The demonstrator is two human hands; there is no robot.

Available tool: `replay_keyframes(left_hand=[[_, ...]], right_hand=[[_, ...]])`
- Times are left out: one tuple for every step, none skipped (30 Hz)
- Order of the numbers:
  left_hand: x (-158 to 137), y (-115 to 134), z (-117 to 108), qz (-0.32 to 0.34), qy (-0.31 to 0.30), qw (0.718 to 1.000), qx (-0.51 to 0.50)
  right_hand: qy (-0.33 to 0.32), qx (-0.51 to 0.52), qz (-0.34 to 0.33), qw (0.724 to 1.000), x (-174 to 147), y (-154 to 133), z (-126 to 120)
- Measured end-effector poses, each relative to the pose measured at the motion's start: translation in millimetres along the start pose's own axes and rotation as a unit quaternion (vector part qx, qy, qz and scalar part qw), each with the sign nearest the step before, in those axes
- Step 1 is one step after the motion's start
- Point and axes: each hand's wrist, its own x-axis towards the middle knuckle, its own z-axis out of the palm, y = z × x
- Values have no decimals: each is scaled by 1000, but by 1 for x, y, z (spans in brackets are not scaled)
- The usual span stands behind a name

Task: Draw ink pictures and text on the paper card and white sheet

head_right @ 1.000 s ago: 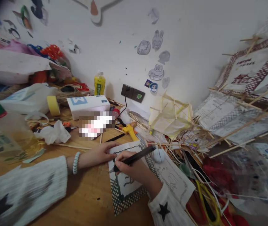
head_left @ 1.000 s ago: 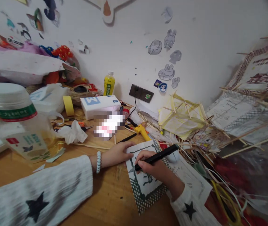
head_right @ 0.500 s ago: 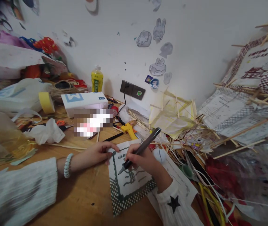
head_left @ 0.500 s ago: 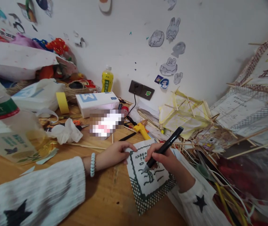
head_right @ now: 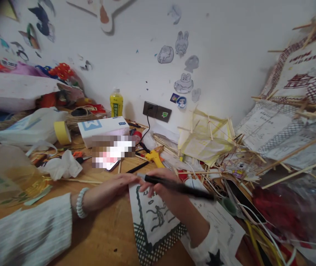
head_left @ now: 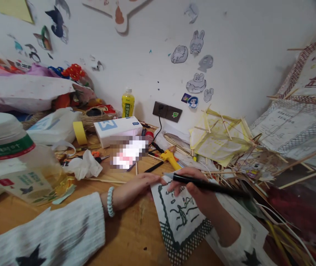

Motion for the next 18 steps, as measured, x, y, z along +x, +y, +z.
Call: replay_keyframes(left_hand=[[-2, 0, 2, 4, 0, 1000, 3], [-4, 0, 6, 8, -1, 1000, 8], [-7, 0, 10, 12, -5, 1000, 13], [-11, 0, 14, 15, -10, 1000, 19], [-14, 0, 19, 18, -18, 999, 25], [-17, -1, 23, 21, -27, 999, 32], [-20, -2, 27, 23, -37, 998, 38], [-22, -3, 30, 26, -47, 998, 44], [-23, -5, 32, 28, -55, 997, 50], [-23, -6, 33, 29, -62, 996, 54], [-24, -7, 33, 29, -68, 996, 59], [-24, -7, 33, 29, -73, 995, 62], [-24, -7, 33, 28, -79, 994, 63], [-24, -6, 32, 27, -86, 994, 62], [-25, -5, 31, 27, -94, 993, 62], [-26, -4, 29, 29, -101, 993, 62], [-26, -2, 28, 32, -107, 992, 65], [-26, -2, 27, 38, -112, 991, 68]], right_hand=[[5, -70, -30, 997, 1, -2, 5], [3, -134, -58, 989, 2, -4, 11], [-8, -179, -80, 981, 3, -5, 17], [-24, -202, -94, 975, 3, -5, 23], [-42, -209, -101, 972, 3, -3, 28], [-56, -206, -97, 972, 3, -2, 33], [-62, -196, -88, 975, 2, 0, 37], [-64, -184, -74, 978, 0, 2, 39], [-66, -173, -59, 981, -1, 3, 41], [-69, -164, -48, 983, -2, 3, 41], [-75, -159, -40, 984, -3, 2, 40], [-82, -157, -34, 984, -3, 1, 39], [-90, -159, -30, 983, -4, -1, 37], [-98, -161, -25, 982, -3, -2, 36], [-101, -162, -21, 981, -3, -3, 35], [-102, -163, -14, 981, -3, -4, 35], [-100, -166, -8, 981, -3, -4, 36], [-96, -168, -5, 981, -3, -3, 37]])
